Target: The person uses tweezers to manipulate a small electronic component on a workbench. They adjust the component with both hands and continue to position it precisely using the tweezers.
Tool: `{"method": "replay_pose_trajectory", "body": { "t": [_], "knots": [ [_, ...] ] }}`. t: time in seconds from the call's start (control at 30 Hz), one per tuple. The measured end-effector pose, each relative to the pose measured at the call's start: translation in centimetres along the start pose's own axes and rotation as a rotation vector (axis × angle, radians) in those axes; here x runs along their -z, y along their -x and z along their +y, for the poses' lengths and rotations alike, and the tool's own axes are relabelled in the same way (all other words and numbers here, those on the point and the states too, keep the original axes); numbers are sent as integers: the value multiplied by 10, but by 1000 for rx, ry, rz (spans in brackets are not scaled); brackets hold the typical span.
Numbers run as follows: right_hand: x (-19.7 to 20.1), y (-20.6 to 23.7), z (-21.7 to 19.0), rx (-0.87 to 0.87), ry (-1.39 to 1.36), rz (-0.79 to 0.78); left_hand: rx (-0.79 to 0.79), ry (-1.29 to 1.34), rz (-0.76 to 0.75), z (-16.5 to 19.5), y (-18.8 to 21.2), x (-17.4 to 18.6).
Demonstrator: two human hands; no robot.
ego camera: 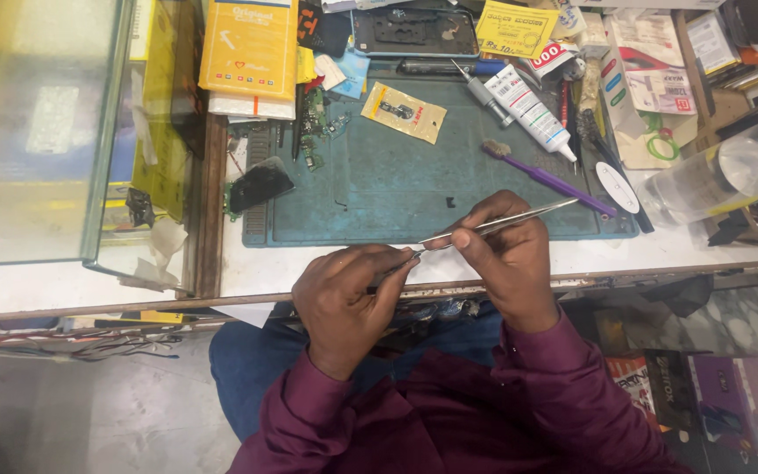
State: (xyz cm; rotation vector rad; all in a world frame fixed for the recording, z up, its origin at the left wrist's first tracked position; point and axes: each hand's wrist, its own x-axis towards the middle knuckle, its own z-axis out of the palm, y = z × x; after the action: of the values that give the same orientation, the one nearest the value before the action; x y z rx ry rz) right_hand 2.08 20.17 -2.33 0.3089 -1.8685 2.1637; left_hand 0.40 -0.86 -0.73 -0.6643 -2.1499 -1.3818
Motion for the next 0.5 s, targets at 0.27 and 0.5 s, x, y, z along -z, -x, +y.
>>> {"method": "replay_pose_trajectory", "body": {
  "t": [0.27, 0.5],
  "knots": [
    [-4, 3, 2, 14, 52, -17, 1, -10, -14, 1, -2, 1],
    [-18, 9, 9, 190, 333, 36, -12, -29, -31, 0, -3, 3]
  ]
}}
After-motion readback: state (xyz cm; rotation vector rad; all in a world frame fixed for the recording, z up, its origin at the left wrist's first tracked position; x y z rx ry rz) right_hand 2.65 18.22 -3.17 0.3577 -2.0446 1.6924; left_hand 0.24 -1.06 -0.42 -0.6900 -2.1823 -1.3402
